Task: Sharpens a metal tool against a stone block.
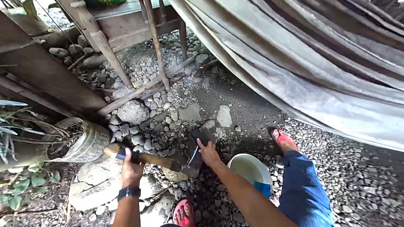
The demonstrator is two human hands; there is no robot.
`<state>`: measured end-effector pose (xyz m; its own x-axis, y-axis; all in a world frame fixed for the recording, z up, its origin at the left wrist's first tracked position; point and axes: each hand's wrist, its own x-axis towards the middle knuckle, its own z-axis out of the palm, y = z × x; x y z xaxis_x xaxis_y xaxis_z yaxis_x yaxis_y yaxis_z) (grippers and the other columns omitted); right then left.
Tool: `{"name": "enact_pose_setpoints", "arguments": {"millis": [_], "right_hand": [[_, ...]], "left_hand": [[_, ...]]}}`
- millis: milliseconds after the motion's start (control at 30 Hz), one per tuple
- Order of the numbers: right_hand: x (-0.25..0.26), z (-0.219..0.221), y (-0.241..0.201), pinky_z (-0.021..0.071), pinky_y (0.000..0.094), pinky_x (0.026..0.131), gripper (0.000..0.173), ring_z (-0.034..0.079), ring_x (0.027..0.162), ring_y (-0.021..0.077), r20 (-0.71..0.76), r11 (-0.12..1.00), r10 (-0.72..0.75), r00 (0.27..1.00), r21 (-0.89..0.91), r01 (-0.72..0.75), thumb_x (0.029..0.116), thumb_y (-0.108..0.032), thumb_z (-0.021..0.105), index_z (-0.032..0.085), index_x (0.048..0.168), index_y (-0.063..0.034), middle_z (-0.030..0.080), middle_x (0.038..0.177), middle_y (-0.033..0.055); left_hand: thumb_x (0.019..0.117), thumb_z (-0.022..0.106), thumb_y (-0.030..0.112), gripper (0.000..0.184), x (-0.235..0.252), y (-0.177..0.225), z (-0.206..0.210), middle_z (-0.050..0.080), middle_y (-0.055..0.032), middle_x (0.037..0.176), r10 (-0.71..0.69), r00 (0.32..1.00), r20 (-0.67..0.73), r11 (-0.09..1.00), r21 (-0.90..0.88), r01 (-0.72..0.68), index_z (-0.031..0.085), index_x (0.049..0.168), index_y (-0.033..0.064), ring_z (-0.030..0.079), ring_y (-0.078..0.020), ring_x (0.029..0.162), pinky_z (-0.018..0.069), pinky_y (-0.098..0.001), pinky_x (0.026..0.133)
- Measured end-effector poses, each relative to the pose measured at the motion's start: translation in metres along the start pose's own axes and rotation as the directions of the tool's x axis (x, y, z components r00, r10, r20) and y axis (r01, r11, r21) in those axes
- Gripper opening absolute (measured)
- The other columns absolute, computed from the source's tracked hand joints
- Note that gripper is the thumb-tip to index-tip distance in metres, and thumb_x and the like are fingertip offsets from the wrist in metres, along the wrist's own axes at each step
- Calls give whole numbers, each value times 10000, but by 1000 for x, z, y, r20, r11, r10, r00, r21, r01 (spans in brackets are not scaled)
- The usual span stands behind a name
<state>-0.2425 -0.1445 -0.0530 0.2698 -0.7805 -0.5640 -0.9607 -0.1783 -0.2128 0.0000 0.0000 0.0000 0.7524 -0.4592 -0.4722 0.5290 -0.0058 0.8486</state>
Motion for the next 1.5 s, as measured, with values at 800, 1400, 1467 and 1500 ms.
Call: {"name": "enact_pose_setpoints", "arguments": {"millis": [800,1400,1467,1500], "right_hand": [[-54,30,-1,474,593,1057,592,460,1332,578,91,955,-276,957,-90,284,1108,-266,452,234,1657,-228,366,1491,416],[10,-16,-1,451,520,1095,582,476,1355,511,-76,999,31,997,-37,-34,1126,-320,387,184,1664,-232,363,1532,370],[11,-13,3,454,512,1097,580,469,1363,506,-86,999,24,996,-20,-26,1124,-315,400,196,1662,-246,370,1528,363],[11,-11,6,454,506,1096,579,471,1359,504,-89,1000,17,996,-11,-18,1124,-311,402,198,1662,-244,377,1522,363]], "left_hand": [[886,626,-78,124,-8,9,56,649,-1,606,428,890,155,903,-123,-413,574,890,35,639,-98,521,584,-251,567],[852,598,-85,152,-22,11,51,654,4,612,439,881,175,892,-198,-405,563,879,61,637,-98,518,574,-245,548],[853,591,-85,149,-23,13,53,650,3,606,436,884,170,893,-204,-401,563,877,59,633,-97,510,574,-242,540],[850,589,-80,148,-23,13,54,650,4,604,436,883,174,894,-200,-402,561,879,63,634,-97,508,575,-243,538]]}}
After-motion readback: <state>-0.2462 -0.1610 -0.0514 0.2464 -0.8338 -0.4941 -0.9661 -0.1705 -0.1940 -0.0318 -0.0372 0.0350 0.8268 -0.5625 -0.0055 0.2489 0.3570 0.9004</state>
